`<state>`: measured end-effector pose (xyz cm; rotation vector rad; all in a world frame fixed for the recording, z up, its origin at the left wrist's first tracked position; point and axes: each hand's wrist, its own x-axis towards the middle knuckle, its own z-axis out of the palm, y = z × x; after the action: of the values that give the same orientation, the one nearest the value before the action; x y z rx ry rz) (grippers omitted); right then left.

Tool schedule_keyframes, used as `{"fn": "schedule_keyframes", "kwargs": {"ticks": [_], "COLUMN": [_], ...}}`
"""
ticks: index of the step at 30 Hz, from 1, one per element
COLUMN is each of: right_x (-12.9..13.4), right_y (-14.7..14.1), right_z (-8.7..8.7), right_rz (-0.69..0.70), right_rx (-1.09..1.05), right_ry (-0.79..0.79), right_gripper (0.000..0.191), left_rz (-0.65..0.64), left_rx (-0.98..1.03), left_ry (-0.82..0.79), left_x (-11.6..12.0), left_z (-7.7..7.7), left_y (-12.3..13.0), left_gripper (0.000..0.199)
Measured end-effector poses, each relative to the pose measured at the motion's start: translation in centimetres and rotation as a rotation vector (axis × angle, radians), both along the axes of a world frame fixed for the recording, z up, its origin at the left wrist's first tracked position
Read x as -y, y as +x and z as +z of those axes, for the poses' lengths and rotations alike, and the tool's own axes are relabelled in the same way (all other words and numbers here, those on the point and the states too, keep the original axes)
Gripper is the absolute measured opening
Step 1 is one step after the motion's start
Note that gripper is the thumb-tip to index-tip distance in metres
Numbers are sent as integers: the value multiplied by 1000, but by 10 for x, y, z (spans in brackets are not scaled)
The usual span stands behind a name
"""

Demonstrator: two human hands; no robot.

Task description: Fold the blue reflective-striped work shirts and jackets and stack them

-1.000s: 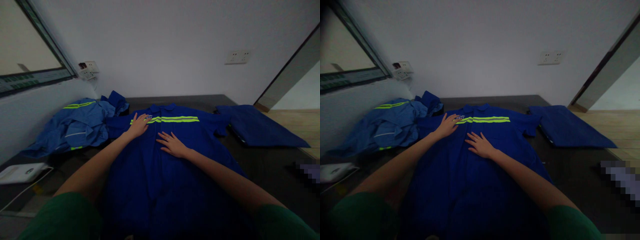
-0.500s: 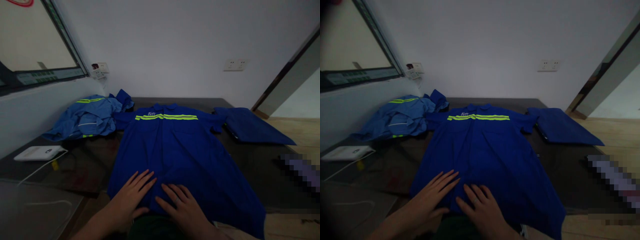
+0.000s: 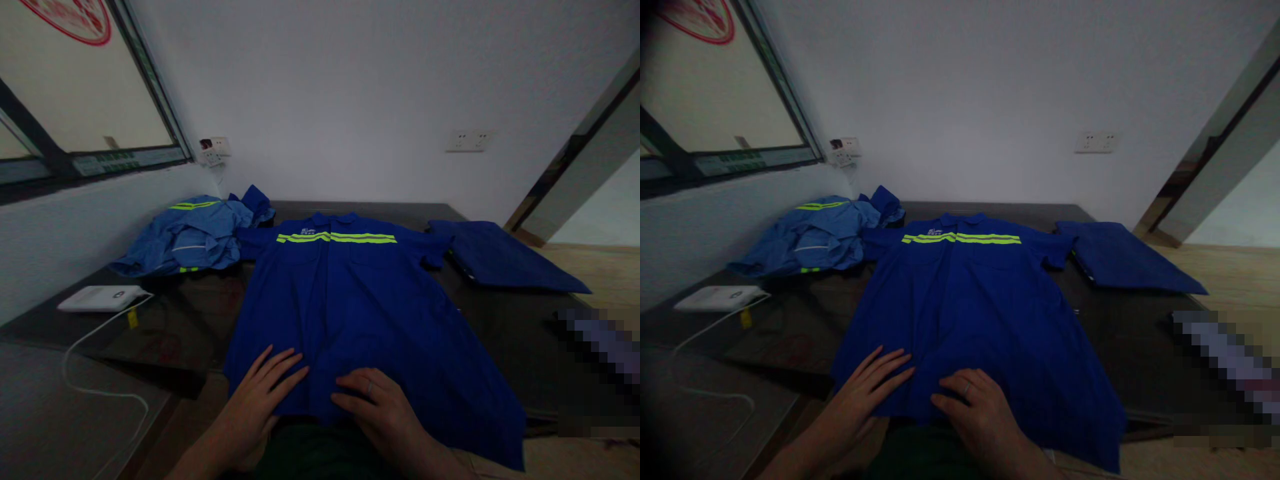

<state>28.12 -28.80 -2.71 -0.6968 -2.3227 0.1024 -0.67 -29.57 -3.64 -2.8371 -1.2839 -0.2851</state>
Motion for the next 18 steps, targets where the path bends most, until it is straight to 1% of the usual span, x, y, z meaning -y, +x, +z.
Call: {"fn": "schedule_keyframes", "kwargs": {"ticks": [2,4,6,7,8,10,12,13,14,15,16,18], "right_x": [-2,-4,-7,-8,-9,-11,-11,-9,-8,-6,-4,-2], "right_y": [-1,0,2,3,5,7,7,6,5,3,0,-4], "right_z": [-6,-7,-3,1,6,18,27,30,32,31,29,22], "right_rz": [1,-4,1,6,10,-7,-58,-80,-96,-101,-84,-10], "right_rx": [-15,-31,-41,-42,-44,-53,-85,-113,-134,-140,-125,-18], "right_ry": [81,133,172,185,199,227,257,275,285,287,280,223], "right_gripper": [30,31,32,32,32,32,32,31,30,29,27,25], "left_rz": [36,116,213,258,295,376,478,525,566,601,627,664], "left_rx": [2,27,114,186,269,446,631,729,827,912,970,978], "left_ry": [111,227,296,302,296,279,285,295,296,288,276,247], "left_x": [4,9,12,13,14,15,16,17,19,22,25,32], "left_z": [-6,-15,-19,-18,-14,2,18,23,23,20,12,-10], "left_y": [-7,-19,-37,-46,-55,-68,-70,-68,-66,-64,-64,-72], "left_gripper": [86,81,74,71,67,58,47,41,37,32,28,21]}}
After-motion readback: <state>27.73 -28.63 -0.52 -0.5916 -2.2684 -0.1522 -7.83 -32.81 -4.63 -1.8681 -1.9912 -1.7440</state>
